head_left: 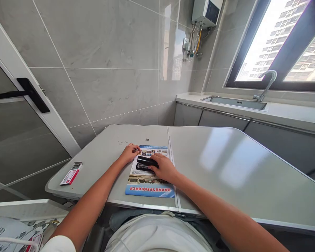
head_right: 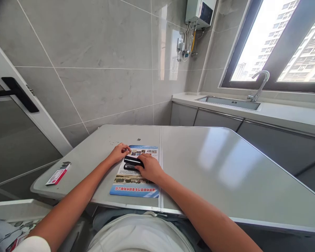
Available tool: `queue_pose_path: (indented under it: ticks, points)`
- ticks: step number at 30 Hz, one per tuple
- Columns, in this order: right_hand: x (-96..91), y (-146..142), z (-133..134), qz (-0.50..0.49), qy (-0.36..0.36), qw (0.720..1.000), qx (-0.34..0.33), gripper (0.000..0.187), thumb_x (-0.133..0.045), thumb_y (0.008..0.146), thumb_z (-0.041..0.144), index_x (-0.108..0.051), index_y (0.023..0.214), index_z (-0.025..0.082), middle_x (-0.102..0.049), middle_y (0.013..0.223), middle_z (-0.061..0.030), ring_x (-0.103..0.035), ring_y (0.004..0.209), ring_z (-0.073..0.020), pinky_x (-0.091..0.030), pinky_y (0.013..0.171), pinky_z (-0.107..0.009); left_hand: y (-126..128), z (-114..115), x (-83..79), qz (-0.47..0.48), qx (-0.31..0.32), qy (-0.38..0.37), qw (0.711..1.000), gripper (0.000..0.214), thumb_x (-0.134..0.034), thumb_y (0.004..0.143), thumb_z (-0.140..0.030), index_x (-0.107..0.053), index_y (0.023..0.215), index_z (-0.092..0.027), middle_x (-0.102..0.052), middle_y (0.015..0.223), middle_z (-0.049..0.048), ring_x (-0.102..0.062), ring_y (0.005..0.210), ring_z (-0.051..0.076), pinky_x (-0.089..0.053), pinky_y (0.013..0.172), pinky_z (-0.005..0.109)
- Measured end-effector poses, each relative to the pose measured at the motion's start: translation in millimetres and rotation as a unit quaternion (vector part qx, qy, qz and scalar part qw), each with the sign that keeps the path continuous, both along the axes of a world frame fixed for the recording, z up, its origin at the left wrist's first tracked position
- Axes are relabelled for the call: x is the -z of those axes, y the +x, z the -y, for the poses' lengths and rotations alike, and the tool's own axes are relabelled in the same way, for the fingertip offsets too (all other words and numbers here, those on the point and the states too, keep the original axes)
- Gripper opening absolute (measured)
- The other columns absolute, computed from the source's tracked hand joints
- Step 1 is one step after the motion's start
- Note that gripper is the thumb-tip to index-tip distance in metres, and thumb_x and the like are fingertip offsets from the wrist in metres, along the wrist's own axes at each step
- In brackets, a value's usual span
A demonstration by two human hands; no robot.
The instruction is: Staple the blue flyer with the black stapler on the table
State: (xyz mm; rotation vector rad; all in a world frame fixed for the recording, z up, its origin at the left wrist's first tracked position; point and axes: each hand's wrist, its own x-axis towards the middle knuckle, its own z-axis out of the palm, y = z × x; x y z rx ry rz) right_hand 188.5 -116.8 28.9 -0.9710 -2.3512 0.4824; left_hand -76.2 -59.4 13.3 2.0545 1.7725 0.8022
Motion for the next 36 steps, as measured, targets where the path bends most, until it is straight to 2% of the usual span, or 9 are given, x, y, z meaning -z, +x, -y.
queue_pose_path:
  ticks: [6,10,13,18,23,27,30,33,36]
  points:
    - [-4.3,26.6,-15.8,-0.011,-0.007,0.999,-0.033,0.038,-0.081,0.087,0.036,-0.068,0.119,0.021,-0.070,0.105,-0.0058,-0.062,0.096,-0.0218,-0.047,0.085,-0.033,1.2,3.1,-1.7,-0.020,0.015,0.018,1.000,0.017,-0.061,0.088,-0.025,-0.078,0.093,-0.024,-0.058,0.094,0.0033,-0.062,0.082,0.017,-0.053,0.083,0.030]
    - [-19.1,47.8,-31.9,-0.060,0.003,0.997,-0.056,0.024,-0.066,0.098,0.042,-0.076,0.101,0.021,-0.068,0.092,-0.0039,-0.057,0.079,-0.0167,-0.044,0.076,-0.030,2.4,2.8,-4.1,-0.001,0.053,0.036,0.998,0.016,-0.061,0.088,-0.025,-0.076,0.091,-0.023,-0.064,0.099,0.0043,-0.063,0.086,0.018,-0.053,0.087,0.031]
    - [-27.8,63.1,-39.1,-0.060,-0.014,0.991,-0.121,0.042,-0.054,0.104,0.046,-0.077,0.082,0.019,-0.058,0.071,-0.0001,-0.046,0.064,-0.0132,-0.037,0.065,-0.028,6.8,2.9,-5.1,0.098,0.089,0.002,0.991,0.020,-0.057,0.092,-0.029,-0.074,0.096,-0.022,-0.072,0.102,0.0047,-0.066,0.094,0.019,-0.054,0.091,0.032]
    - [-26.4,71.0,-43.1,-0.060,-0.073,0.974,-0.206,0.044,-0.057,0.101,0.052,-0.078,0.082,0.018,-0.053,0.065,0.0020,-0.042,0.062,-0.0124,-0.032,0.061,-0.028,15.7,2.7,-0.9,0.256,0.152,-0.087,0.951,0.029,-0.052,0.097,-0.037,-0.073,0.105,-0.019,-0.076,0.116,0.0097,-0.069,0.113,0.022,-0.052,0.102,0.036]
    - [-15.8,68.8,-48.6,-0.057,-0.123,0.971,-0.197,0.052,-0.064,0.096,0.055,-0.062,0.061,0.016,-0.045,0.060,0.0033,-0.037,0.060,-0.0109,-0.028,0.058,-0.028,13.3,-4.2,7.5,0.365,0.145,-0.116,0.912,0.033,-0.068,0.089,-0.046,-0.073,0.103,-0.016,-0.076,0.115,0.0121,-0.070,0.113,0.025,-0.048,0.108,0.041]
    - [-11.3,68.1,-50.6,-0.037,-0.164,0.970,-0.174,0.052,-0.064,0.095,0.053,-0.057,0.058,0.017,-0.048,0.059,0.0029,-0.036,0.057,-0.0100,-0.026,0.056,-0.028,9.1,-10.2,13.3,0.408,0.147,-0.126,0.892,0.038,-0.075,0.084,-0.049,-0.075,0.101,-0.015,-0.077,0.113,0.0133,-0.070,0.113,0.026,-0.046,0.110,0.043]
    - [-11.5,60.8,-45.8,-0.076,-0.094,0.982,-0.149,0.046,-0.061,0.098,0.049,-0.064,0.063,0.018,-0.052,0.061,0.0014,-0.042,0.060,-0.0123,-0.033,0.060,-0.029,8.2,-13.0,15.5,0.426,0.142,-0.129,0.884,0.038,-0.077,0.083,-0.050,-0.075,0.099,-0.015,-0.077,0.112,0.0134,-0.070,0.111,0.026,-0.047,0.109,0.043]
    - [-8.1,45.4,-36.4,-0.135,-0.032,0.986,-0.095,0.030,-0.064,0.098,0.048,-0.074,0.094,0.021,-0.068,0.085,-0.0037,-0.055,0.080,-0.0177,-0.043,0.074,-0.031,9.0,-13.2,15.1,0.426,0.144,-0.126,0.884,0.036,-0.077,0.084,-0.048,-0.075,0.098,-0.015,-0.077,0.110,0.0127,-0.071,0.108,0.025,-0.047,0.108,0.043]
    - [1.8,28.7,-27.2,-0.083,-0.037,0.991,-0.098,0.051,-0.080,0.086,0.046,-0.066,0.130,0.024,-0.069,0.118,-0.0085,-0.060,0.105,-0.0246,-0.047,0.089,-0.036,10.6,-11.1,13.1,0.415,0.153,-0.120,0.889,0.033,-0.075,0.085,-0.046,-0.075,0.099,-0.015,-0.077,0.109,0.0116,-0.071,0.104,0.023,-0.048,0.106,0.041]
